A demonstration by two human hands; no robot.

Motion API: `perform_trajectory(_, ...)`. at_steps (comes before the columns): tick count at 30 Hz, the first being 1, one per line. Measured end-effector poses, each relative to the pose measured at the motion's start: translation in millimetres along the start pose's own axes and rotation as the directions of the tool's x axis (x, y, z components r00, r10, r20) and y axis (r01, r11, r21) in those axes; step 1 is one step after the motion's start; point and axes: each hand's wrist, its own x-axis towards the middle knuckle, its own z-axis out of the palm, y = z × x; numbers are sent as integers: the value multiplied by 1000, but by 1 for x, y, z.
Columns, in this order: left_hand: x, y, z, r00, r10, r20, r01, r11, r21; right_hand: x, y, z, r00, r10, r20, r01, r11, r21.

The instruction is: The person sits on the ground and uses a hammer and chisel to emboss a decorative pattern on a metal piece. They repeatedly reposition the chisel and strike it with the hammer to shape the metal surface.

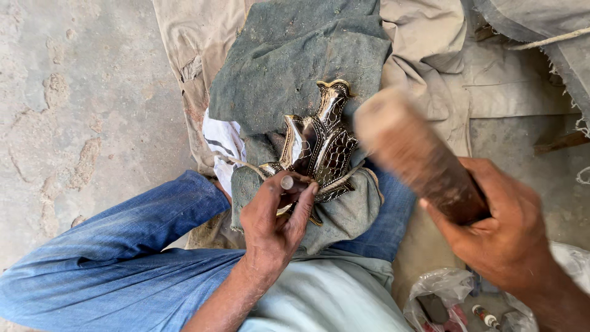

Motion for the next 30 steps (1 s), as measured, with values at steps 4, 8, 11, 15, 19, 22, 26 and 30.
perform_trajectory(4, -9, -10, 2, 1000, -11, -25, 14, 992, 124, 19, -44, -30, 977, -180, 116, 214, 813, -541)
perform_trajectory(8, -22, -27, 1, 997, 73, -14, -69, 980, 184, 31, -63, -37, 931, -338, 137, 353, 742, -569)
perform_trajectory(11, -25, -42, 4, 972, 225, -63, -206, 953, 224, 33, -75, -36, 911, -401, 98, 402, 809, -429)
perform_trajectory(15, -29, -45, 2, 977, 211, -26, -192, 929, 315, 30, -86, -35, 908, -357, 221, 407, 614, -676)
perform_trajectory(19, -18, -29, -2, 970, 241, 27, -237, 916, 322, 31, -78, -37, 935, -313, 165, 349, 734, -583)
perform_trajectory(22, -3, -9, -8, 983, 146, 107, -169, 954, 247, 28, -59, -43, 949, -234, 210, 314, 725, -613)
perform_trajectory(26, 25, 15, -12, 968, 74, 241, -116, 979, 167, 24, -22, -36, 985, -174, 20, 170, 922, -349)
perform_trajectory(30, 44, 26, -17, 917, 35, 397, -119, 975, 189, 1, 12, -26, 999, 19, -29, -27, 946, -322)
